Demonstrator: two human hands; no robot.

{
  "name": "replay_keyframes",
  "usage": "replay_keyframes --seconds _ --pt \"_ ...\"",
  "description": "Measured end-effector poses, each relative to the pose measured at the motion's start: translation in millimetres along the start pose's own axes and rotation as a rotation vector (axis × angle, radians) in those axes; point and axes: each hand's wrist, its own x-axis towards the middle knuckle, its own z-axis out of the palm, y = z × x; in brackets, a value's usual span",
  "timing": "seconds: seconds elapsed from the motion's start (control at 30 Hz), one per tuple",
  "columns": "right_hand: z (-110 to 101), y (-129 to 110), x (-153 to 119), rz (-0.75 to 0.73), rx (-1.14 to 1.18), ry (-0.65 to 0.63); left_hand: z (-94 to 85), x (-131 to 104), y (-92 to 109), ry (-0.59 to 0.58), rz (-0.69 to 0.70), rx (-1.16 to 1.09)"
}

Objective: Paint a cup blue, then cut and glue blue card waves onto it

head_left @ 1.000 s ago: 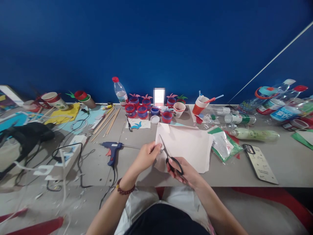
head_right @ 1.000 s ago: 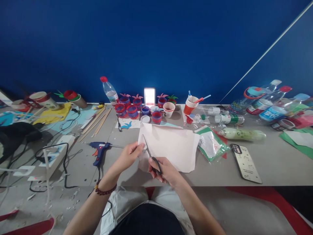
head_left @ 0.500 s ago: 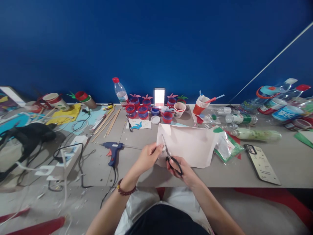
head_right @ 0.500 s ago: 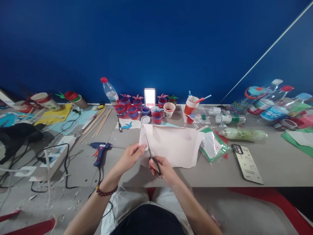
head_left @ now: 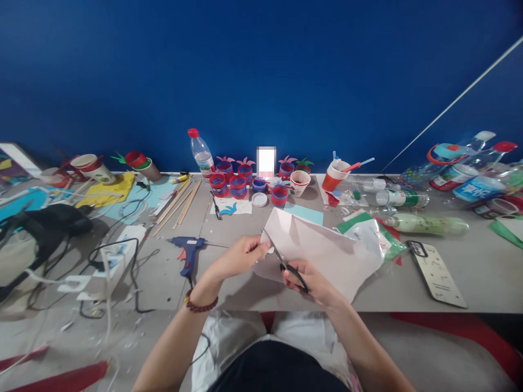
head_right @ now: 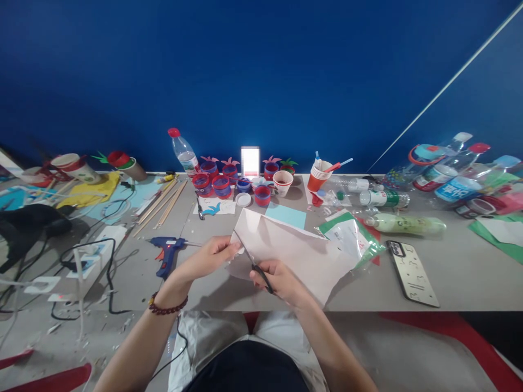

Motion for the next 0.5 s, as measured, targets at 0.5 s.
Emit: replay_keyframes --seconds 0.5 --pt "21.9 5.8 7.4 -0.033 0.089 0.170 44.6 -7.0 -8.6 0.553 -0.076 0.041"
